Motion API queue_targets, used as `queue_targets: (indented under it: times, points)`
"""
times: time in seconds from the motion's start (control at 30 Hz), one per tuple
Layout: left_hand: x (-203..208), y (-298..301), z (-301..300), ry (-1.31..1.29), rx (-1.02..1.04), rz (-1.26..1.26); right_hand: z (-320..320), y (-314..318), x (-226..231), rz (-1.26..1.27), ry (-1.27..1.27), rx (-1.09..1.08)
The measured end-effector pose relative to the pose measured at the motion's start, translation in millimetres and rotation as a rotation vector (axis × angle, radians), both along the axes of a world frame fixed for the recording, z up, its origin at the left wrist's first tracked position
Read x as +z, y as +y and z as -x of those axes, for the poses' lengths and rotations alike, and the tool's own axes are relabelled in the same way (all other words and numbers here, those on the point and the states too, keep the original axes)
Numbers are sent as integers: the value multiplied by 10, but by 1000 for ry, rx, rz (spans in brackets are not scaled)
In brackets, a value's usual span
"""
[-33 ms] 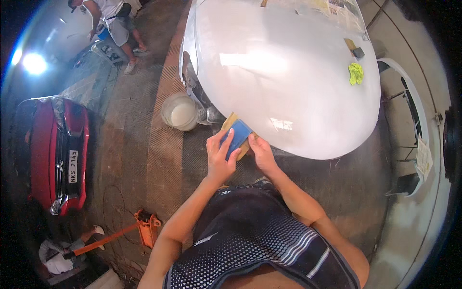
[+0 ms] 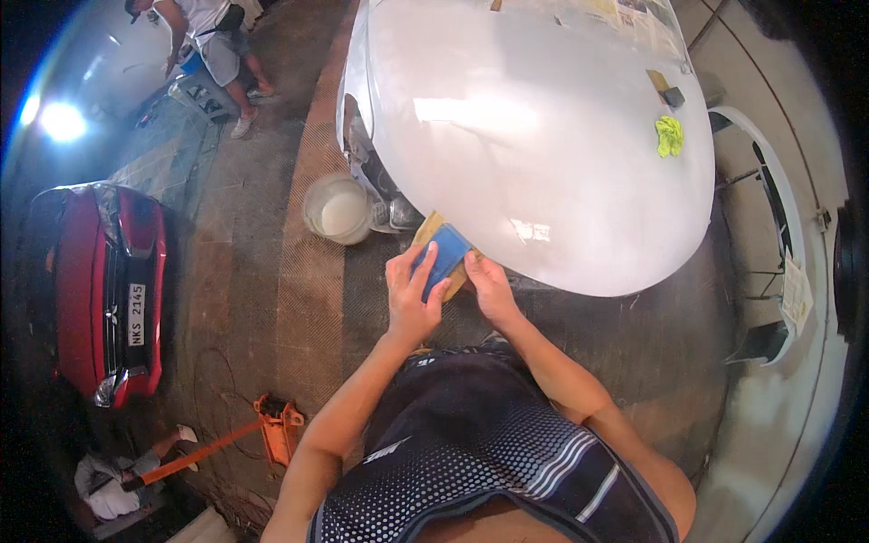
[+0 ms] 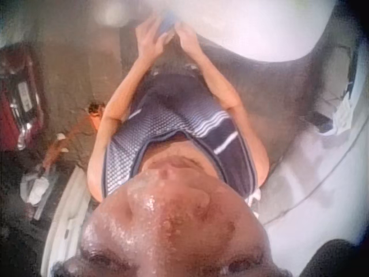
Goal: The person sands a white car hood using a sanding block and wipes the surface with a yellow cloth. The person alternates between sanding and wiping, occasionally switching sanding blocks and inspecting the surface.
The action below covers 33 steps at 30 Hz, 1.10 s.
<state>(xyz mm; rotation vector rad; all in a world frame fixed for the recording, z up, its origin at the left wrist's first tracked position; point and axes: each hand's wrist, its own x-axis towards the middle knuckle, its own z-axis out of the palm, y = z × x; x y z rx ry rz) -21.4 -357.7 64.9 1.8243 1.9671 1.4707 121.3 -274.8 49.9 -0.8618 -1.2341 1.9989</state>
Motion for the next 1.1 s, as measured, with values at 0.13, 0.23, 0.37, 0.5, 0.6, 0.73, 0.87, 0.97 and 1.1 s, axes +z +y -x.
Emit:
queue_targets:
  times: [0.13, 0.23, 0.37, 0.5, 0.6, 0.73, 0.87, 0.97, 1.1]
  points:
    - [12, -65, 325, -8, -16, -3, 299, -49, 96, -128, -80, 51]
    - [5, -83, 562, -155, -12, -15, 397, -13, 292, -123, -96, 117]
    - [-20, 257, 1051, -765, -112, 145, 371, 222, 358, -205, -145, 308]
    - [166, 477, 1108, -692, -234, 553, 541, 460, 238, -158, -119, 160]
    - [113, 612, 747, -46, -89, 367, 803, 526, 159, 134, -31, -37]
    - [61, 921, 521, 296, 0, 361, 874, 724, 25, 212, -57, -142]
    - [145, 1277, 331, 242, -59, 390, 622, 1067, 45, 267, -60, -153]
    - [20, 1633, 220, 252, -55, 342, 459, 1300, -163, 240, -44, -175]
    - [-28, 1925, 196, 121, -77, 363, 185, 1793, -262, 244, -187, -16]
